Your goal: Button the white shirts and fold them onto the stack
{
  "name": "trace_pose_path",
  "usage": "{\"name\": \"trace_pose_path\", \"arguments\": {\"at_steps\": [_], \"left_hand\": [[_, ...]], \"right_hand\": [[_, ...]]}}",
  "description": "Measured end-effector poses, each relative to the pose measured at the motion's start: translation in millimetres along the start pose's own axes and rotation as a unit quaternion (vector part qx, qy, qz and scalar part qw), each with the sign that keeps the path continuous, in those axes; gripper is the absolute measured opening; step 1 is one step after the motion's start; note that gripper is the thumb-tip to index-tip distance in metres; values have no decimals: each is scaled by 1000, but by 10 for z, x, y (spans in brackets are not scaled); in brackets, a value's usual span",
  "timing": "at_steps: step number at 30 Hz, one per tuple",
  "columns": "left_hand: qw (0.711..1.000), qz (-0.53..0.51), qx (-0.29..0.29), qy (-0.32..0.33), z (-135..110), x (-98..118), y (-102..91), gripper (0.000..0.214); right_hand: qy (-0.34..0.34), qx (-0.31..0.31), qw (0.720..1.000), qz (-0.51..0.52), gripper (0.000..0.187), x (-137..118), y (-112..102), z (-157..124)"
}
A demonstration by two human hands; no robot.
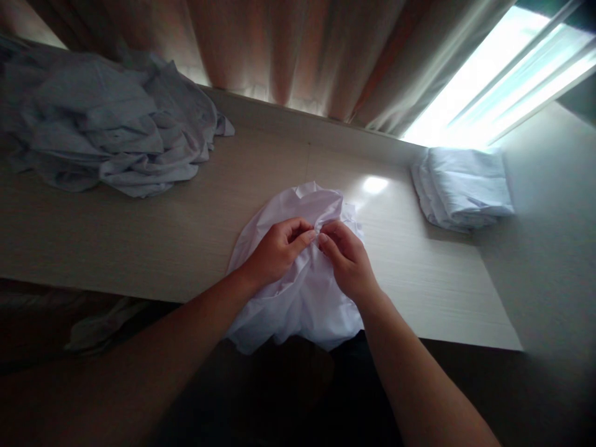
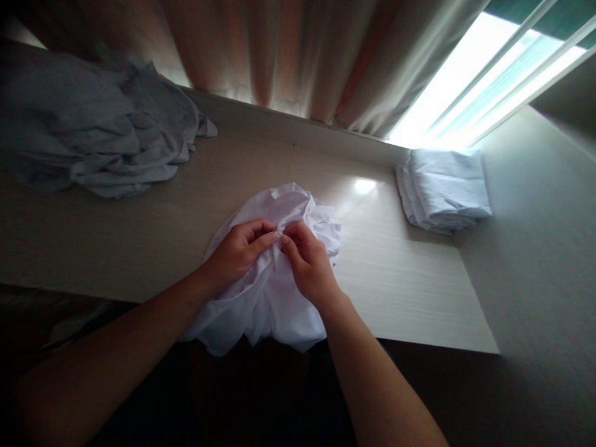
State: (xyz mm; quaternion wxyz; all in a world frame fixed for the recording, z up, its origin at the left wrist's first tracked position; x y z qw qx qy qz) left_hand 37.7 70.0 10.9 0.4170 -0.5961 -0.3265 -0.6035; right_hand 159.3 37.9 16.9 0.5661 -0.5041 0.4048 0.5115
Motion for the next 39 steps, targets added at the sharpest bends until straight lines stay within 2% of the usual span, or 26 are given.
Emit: {"name": "trace_pose_path", "arguments": {"at_steps": [6, 13, 18, 24, 30, 39], "left_hand": [[999, -30, -18, -13, -5, -36, 21, 20], [997, -66, -19, -36, -6, -57, 6, 19], [992, -111, -12, -61, -11, -57, -12, 19], [990, -125, -29, -63, -24, -37, 1, 24], [991, -95, -70, -61, -46, -19, 31, 38], [987, -143, -42, -54, -28, -6, -25, 37]], "right_hand": [[2, 1, 1000, -7, 17, 5, 2, 2], [12, 3, 999, 29, 20, 40, 0, 6], [76, -20, 996, 48, 33, 157, 21, 11], [138, -56, 975, 166, 37, 179, 120, -19], [124, -46, 977, 169, 37, 118, 112, -23], [117, -33, 981, 151, 39, 85, 76, -16]]}}
Point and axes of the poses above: each hand's wrist, its own z-axis towards the middle knuckle, its own y-axis out of the palm, x = y × z, the point moved 8 cm from there along z, towards the middle knuckle, and after that the axes turned 5 degrees about z, right-handed, at the moved point
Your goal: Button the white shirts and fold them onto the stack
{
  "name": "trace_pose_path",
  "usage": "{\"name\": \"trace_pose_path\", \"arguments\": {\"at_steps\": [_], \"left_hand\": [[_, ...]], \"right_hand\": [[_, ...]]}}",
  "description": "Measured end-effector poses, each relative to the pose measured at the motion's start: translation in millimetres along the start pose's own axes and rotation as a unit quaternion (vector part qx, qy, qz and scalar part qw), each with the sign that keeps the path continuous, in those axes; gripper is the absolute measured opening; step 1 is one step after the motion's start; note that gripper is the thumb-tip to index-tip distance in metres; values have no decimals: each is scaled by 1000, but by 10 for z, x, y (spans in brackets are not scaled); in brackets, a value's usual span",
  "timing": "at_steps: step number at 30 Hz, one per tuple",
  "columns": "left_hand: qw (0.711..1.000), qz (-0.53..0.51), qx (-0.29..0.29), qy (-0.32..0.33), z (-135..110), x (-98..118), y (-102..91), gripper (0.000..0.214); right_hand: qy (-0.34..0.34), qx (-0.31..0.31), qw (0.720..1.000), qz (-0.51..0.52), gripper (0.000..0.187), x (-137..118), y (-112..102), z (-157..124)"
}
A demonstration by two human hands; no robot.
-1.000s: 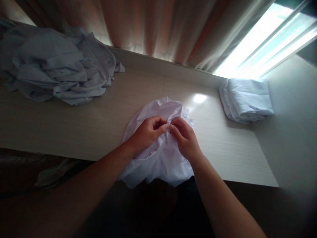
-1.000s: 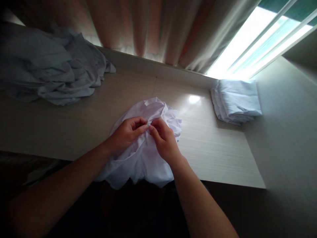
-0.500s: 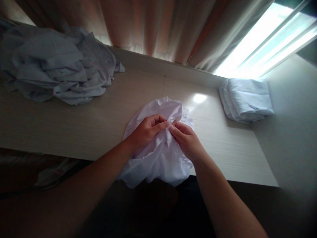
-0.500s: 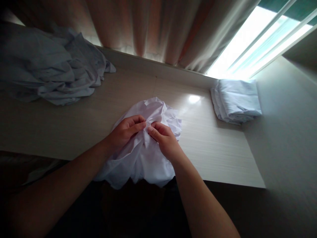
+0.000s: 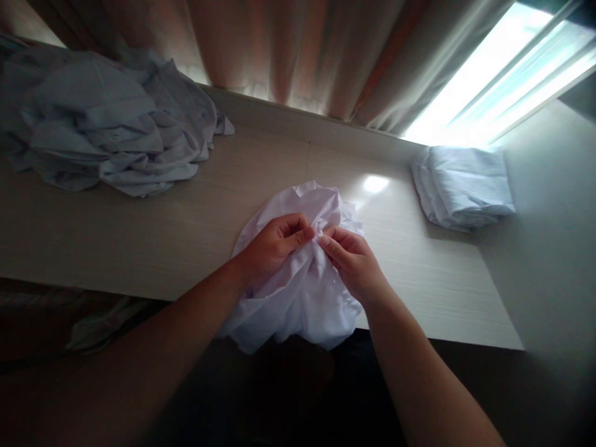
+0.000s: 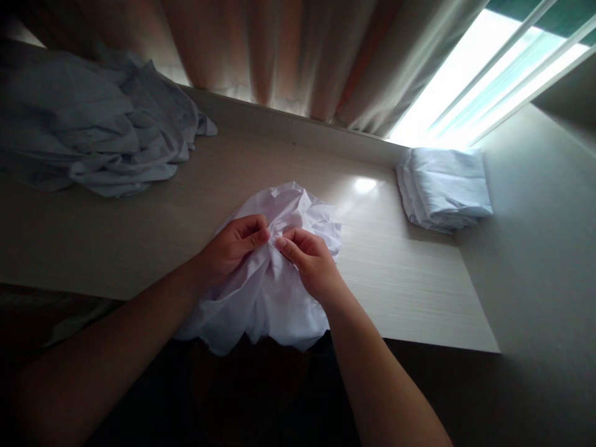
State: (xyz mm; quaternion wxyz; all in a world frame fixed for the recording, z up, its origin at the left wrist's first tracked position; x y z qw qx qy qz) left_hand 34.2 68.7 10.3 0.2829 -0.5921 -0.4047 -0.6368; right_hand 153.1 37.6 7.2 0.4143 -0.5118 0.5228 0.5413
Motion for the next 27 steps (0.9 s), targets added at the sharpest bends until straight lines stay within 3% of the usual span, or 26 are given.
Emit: {"name": "trace_pose_path", "arguments": {"at_steps": [7, 11, 14, 16, 20, 27], "left_hand": [[998, -62, 25, -14, -17, -66, 6, 36], [992, -95, 84, 6, 20, -10, -171, 38], [993, -39, 106, 33, 51, 71, -303, 37], [996, 34, 78, 38, 58, 94, -274, 39], [990, 130, -19, 46, 22, 73, -37, 41], [992, 116, -36, 45, 20, 42, 25, 32]], "right_hand": [[-20, 1, 1000, 11, 34, -41, 4, -15], [-30, 37, 999, 2, 32, -73, -115, -11], [-45, 47, 998, 2, 28, -104, -177, -6], [-50, 43, 998, 4, 28, -105, -166, -4], [-56, 40, 998, 1, 30, -90, -91, -9], [-53, 41, 998, -5, 32, -92, -54, -17]]}}
Point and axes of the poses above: each hand's wrist, its own z-axis towards the middle knuckle, its own y-axis out of the palm, x = y × z, the point moved 8 cm from there along z, towards the middle knuckle, and after that the axes turned 5 degrees about z, right-handed, at the moved point
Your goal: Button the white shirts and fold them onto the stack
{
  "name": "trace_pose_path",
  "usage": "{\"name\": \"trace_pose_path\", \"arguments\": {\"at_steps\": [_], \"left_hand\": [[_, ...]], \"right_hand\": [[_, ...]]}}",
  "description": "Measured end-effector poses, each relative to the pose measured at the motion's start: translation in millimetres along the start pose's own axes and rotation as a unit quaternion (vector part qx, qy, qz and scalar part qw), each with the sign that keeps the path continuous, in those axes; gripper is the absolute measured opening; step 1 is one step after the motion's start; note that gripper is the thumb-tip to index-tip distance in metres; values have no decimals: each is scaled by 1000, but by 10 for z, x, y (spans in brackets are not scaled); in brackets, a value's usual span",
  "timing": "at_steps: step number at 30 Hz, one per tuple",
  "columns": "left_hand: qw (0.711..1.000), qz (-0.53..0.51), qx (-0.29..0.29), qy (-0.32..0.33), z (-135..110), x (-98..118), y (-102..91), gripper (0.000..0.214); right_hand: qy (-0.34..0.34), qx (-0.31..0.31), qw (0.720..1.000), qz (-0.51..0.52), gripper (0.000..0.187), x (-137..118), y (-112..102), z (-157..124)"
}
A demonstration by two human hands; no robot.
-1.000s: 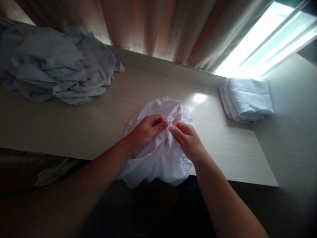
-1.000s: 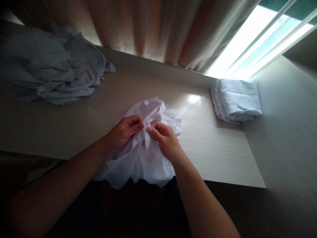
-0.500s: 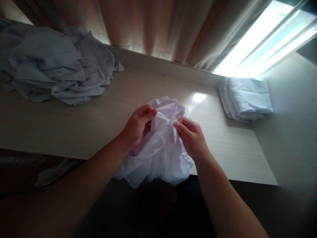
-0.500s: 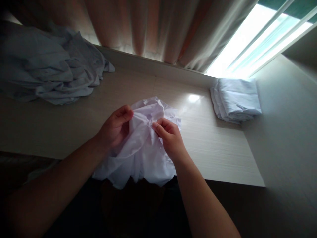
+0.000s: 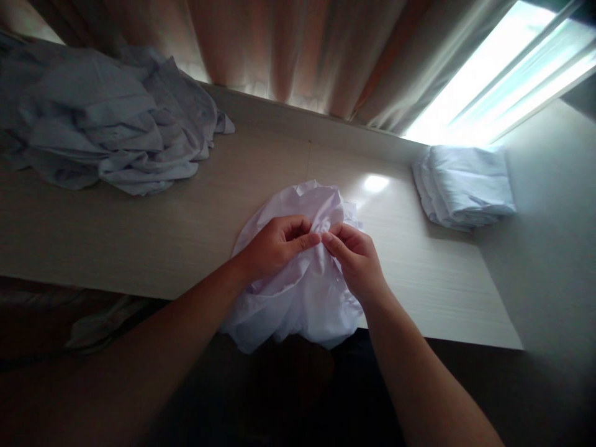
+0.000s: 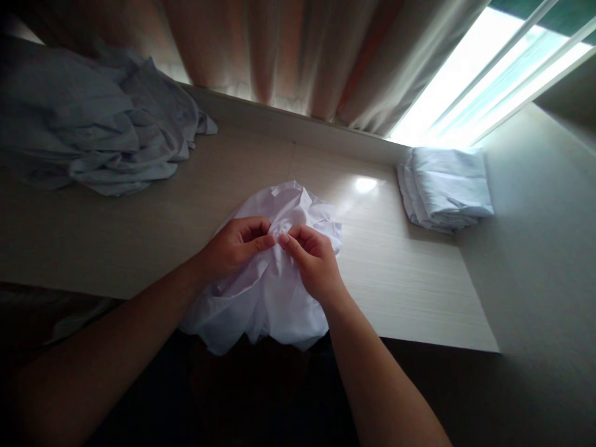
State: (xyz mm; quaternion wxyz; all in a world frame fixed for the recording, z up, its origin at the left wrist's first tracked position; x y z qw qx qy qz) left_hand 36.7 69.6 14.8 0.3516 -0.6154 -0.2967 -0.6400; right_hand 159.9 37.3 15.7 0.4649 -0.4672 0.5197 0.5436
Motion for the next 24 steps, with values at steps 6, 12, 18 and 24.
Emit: {"name": "trace_pose_path", "arguments": {"at_steps": [6, 12, 18, 24], "left_hand": [[997, -65, 49, -6, -10, 17, -66, 36], [988, -132, 61, -41, -19, -60, -66, 36], [977, -187, 81, -56, -32, -113, -45, 34], [973, -185, 119, -64, -11, -144, -113, 36]], "right_hand": [[-5, 0, 1000, -23, 32, -30, -5, -10], [-14, 3, 999, -30, 30, -43, 1, -10], [-28, 7, 999, -33, 30, -72, 10, -12], [10, -27, 999, -31, 30, -5, 20, 5]]}}
Point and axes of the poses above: each hand's wrist, its own z-axis towards the middle knuckle, its own y-axis out of the palm, x = y × z, the point moved 8 cm from there along z, towards the middle knuckle, and after that the axes turned 5 degrees about z, right-handed, at the moved point
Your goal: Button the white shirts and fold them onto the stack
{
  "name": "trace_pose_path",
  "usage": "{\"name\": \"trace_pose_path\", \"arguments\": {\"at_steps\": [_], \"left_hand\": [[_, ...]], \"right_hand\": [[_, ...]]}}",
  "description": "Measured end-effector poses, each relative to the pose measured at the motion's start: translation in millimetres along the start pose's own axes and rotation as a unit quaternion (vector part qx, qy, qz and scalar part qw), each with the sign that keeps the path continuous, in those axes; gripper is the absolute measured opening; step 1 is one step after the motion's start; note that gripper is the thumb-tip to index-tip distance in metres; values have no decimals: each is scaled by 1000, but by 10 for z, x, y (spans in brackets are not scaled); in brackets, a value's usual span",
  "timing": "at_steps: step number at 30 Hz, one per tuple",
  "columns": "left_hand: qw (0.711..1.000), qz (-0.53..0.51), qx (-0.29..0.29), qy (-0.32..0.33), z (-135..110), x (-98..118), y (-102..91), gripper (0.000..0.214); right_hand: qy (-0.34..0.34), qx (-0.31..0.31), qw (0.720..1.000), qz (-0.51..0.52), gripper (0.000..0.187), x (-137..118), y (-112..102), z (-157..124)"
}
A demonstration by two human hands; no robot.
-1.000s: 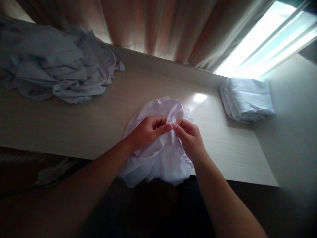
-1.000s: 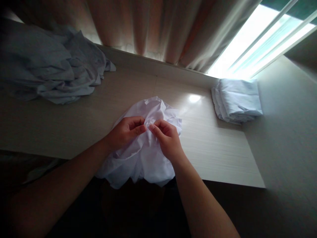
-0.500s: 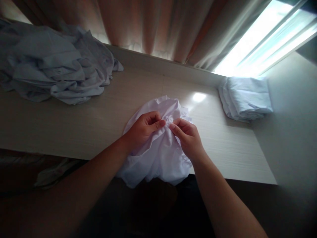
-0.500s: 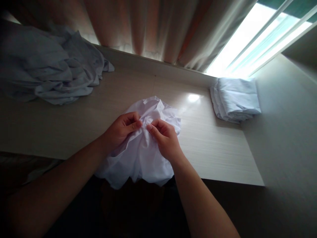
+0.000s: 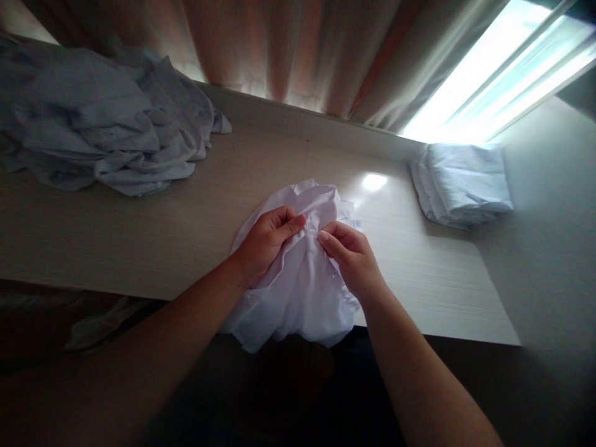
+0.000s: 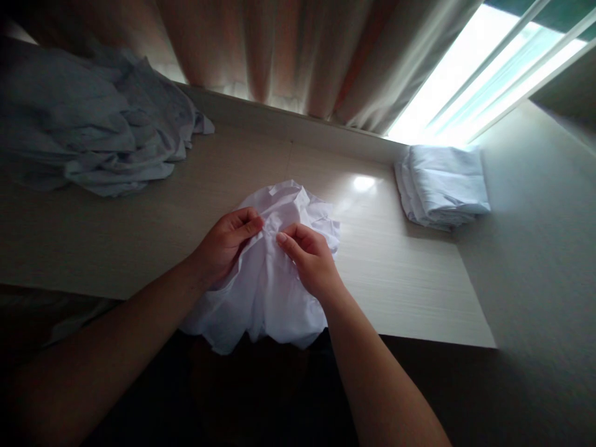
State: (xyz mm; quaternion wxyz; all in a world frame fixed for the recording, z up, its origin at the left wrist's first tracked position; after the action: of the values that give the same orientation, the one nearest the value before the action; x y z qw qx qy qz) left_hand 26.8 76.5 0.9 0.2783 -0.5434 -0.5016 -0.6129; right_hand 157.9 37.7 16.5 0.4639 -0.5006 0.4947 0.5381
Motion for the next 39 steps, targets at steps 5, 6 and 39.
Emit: {"name": "trace_pose_path", "arguments": {"at_steps": [5, 6, 39], "left_hand": [[995, -6, 84, 50, 39, 63, -132, 33], [995, -9, 88, 52, 38, 53, -130, 33], [926, 310, -216, 10, -114, -38, 259, 37]], "right_hand": [[52, -121, 990, -41, 29, 84, 127, -34], [60, -143, 987, -48, 29, 107, 162, -47], [-28, 164, 985, -37, 31, 209, -459, 69]]}}
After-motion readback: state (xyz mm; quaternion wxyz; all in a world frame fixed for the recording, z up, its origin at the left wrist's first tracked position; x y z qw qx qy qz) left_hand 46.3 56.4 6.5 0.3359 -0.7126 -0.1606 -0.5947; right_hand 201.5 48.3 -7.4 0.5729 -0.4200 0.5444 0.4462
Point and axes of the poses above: each hand's wrist, its own z-axis towards the middle knuckle, its own y-axis out of the palm, x = y × z, the point moved 8 cm from there along z, towards the middle knuckle, and after that the axes turned 5 degrees about z, right-handed, at the moved point
